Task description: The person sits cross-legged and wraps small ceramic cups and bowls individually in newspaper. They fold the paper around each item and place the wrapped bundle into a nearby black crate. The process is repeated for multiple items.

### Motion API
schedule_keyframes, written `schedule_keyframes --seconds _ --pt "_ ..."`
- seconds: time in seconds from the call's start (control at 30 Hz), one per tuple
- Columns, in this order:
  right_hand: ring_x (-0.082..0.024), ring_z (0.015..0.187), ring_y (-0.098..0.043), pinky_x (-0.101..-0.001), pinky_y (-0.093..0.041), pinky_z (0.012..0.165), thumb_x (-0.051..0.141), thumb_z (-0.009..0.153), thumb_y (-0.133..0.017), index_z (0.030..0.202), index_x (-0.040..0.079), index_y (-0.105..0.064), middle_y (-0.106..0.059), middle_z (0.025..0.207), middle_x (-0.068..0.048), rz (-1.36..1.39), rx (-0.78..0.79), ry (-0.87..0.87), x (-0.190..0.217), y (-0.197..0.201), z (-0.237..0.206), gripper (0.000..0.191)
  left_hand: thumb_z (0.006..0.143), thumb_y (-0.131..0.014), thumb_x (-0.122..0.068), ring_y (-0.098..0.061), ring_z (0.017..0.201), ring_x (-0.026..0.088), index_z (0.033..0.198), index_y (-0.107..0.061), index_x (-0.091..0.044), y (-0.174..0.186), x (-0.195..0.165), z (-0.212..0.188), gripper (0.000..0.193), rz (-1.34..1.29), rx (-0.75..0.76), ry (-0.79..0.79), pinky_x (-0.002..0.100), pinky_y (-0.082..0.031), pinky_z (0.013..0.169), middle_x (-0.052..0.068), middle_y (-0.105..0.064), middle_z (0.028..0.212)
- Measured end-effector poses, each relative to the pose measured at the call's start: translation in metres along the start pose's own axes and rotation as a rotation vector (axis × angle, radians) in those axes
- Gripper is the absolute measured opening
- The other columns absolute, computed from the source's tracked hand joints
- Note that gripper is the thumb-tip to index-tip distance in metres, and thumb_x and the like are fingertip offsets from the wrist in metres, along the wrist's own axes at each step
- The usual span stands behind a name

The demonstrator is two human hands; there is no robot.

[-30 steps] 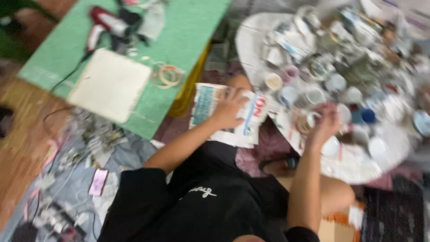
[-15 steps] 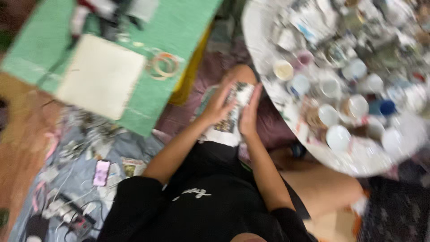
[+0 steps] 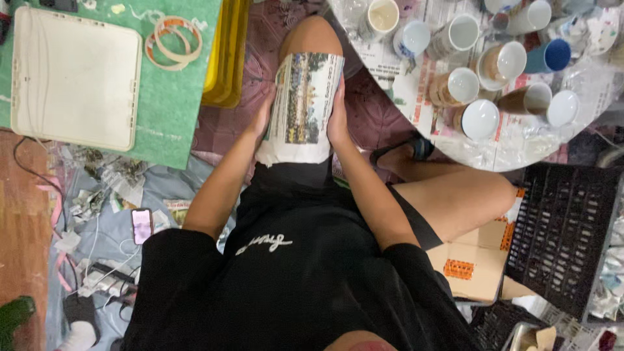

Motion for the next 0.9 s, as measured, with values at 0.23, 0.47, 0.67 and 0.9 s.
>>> schedule_keyframes --seconds 0.23,0.47,0.67,0.9 --pt "-0.023 0.149 -0.039 -0.0355 -0.029 0.124 0.053 0.111 -0.025 0.165 0.005 -0.022 -0.035 0.165 -0.015 0.0 -0.044 0.001 0.014 -0.002 -0.007 0.072 0.112 -0.047 -0.033 -0.045 0.142 0.028 0.159 -0.034 -0.004 0.003 -0.033 -0.011 0.057 0.842 -0.364 -0.348 0.041 -0.036 0.117 0.022 -0.045 0.156" --pt "-0.018 0.095 -0.055 -0.0353 -0.044 0.087 0.031 0.115 -0.054 0.132 -0.004 -0.063 -0.063 0.108 -0.011 -0.094 -0.31 -0.072 0.007 0.028 -0.023 0.04 0.104 -0.058 -0.004 -0.05 0.143 0.032 0.15 -0.045 -0.009 -0.014 -0.092 -0.062 0.048 1.18 -0.679 -0.767 0.044 -0.044 0.118 0.016 -0.052 0.15" --pt "-0.009 0.102 -0.063 -0.0266 -0.05 0.093 0.017 0.107 -0.059 0.125 0.0 -0.06 -0.07 0.117 -0.005 0.049 -0.19 0.079 0.049 0.052 -0.029 0.024 0.11 -0.057 -0.034 -0.042 0.147 0.035 0.141 -0.058 -0.006 -0.099 -0.131 -0.047 0.042 1.527 -0.347 -0.912 0.048 -0.033 0.125 0.015 -0.048 0.154" --pt "-0.009 0.105 -0.061 -0.0262 -0.049 0.094 0.01 0.109 -0.061 0.128 0.001 -0.058 -0.068 0.118 -0.005 -0.036 0.089 0.092 0.071 0.079 -0.045 0.021 0.1 -0.072 -0.028 -0.067 0.096 0.03 0.114 -0.069 -0.003 -0.155 -0.114 -0.003 0.028 1.672 0.127 -0.564 0.042 -0.052 0.084 0.013 -0.071 0.103"
Point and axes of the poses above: each hand's wrist, its own z-axis towards the middle knuckle, its own y-axis out of the back of the hand, x = y × z, the point moved 5 cm from there along z, towards the middle knuckle
